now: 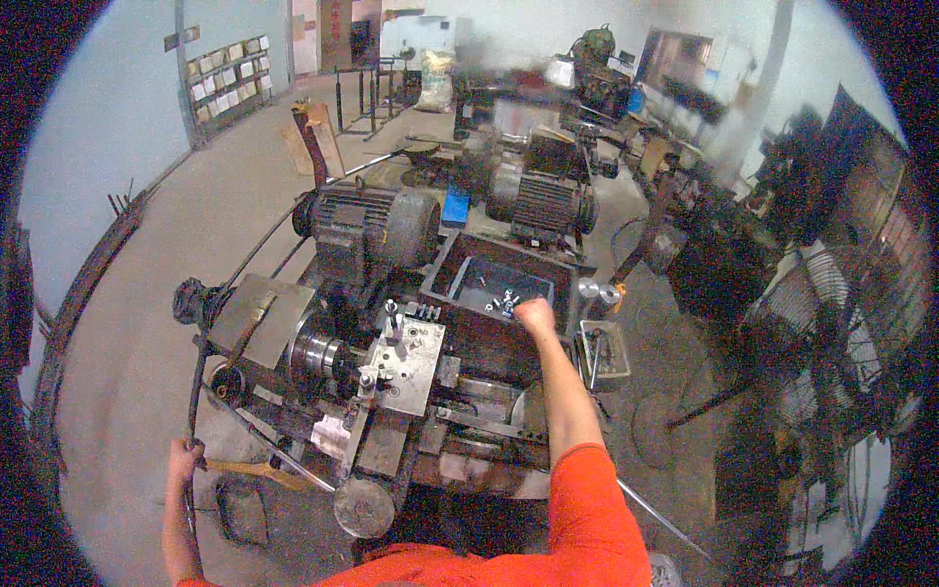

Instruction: The person operates a metal turning machine, repeatedly inserting small metal parts into the chuck, engaging the machine, and removing the finished parts. The person places the processed parts into a perforated metal basket. The cycle repeats throughout the clip.

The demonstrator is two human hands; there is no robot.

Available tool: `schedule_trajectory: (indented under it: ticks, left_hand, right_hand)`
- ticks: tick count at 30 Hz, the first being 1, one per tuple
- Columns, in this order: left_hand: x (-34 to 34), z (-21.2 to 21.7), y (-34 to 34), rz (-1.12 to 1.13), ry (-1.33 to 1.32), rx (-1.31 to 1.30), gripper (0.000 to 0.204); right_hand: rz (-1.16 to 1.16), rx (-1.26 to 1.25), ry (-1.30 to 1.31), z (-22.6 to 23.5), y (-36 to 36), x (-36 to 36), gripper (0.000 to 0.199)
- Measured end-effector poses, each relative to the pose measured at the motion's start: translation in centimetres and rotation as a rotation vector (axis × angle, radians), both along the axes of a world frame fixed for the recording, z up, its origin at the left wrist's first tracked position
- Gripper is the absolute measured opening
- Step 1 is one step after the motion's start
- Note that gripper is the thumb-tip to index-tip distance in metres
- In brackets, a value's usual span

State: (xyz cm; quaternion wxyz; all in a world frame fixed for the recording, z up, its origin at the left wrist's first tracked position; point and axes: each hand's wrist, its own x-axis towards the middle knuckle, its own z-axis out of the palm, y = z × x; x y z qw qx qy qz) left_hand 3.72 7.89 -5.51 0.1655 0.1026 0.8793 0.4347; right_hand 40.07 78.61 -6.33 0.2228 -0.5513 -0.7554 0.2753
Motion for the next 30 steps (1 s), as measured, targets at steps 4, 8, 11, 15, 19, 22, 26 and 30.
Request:
schedule_trajectory:
  ticks: [4,8,11,15,19,22,26,30]
  left_hand:
    - [0.1,0.4,-0.2,-0.06,0.073,-0.027,0.013]
    - [0.2,-0.2,-0.7,-0.054,0.077,0.021,0.018]
    - [0.3,-1.0,-0.4,-0.026,0.101,0.054,0.021]
    - [0.0,-0.5,0.7,-0.075,0.038,0.053,0.018]
    - [-1.5,-1.9,-0.1,-0.126,0.105,0.13,0.018]
    - [-3.1,-3.0,0.6,-0.211,0.018,0.254,0.023]
    - [-0.8,-0.7,-3.0,-0.138,-0.162,0.206,0.029]
    - [0.0,1.1,1.1,-0.196,-0.167,0.132,0.031]
  right_hand:
    - [0.058,0.139,0.084,0.9,-1.9,1.6,0.035]
    - [0.204,0.163,0.331,1.6,-5.4,6.4,0.025]
    - [0.197,0.306,0.389,2.0,-9.8,12.8,0.029]
    - [-0.096,-0.061,0.452,4.9,-18.4,23.6,0.033]
    - [-0.17,0.17,0.372,5.9,-24.5,31.5,0.028]
    - [-0.353,0.276,0.101,5.0,-29.3,37.0,0.033]
    - [-0.452,0.073,0.015,0.9,-35.6,42.8,0.032]
    - [-0.403,0.087,-0.389,-4.9,-42.3,48.8,0.022]
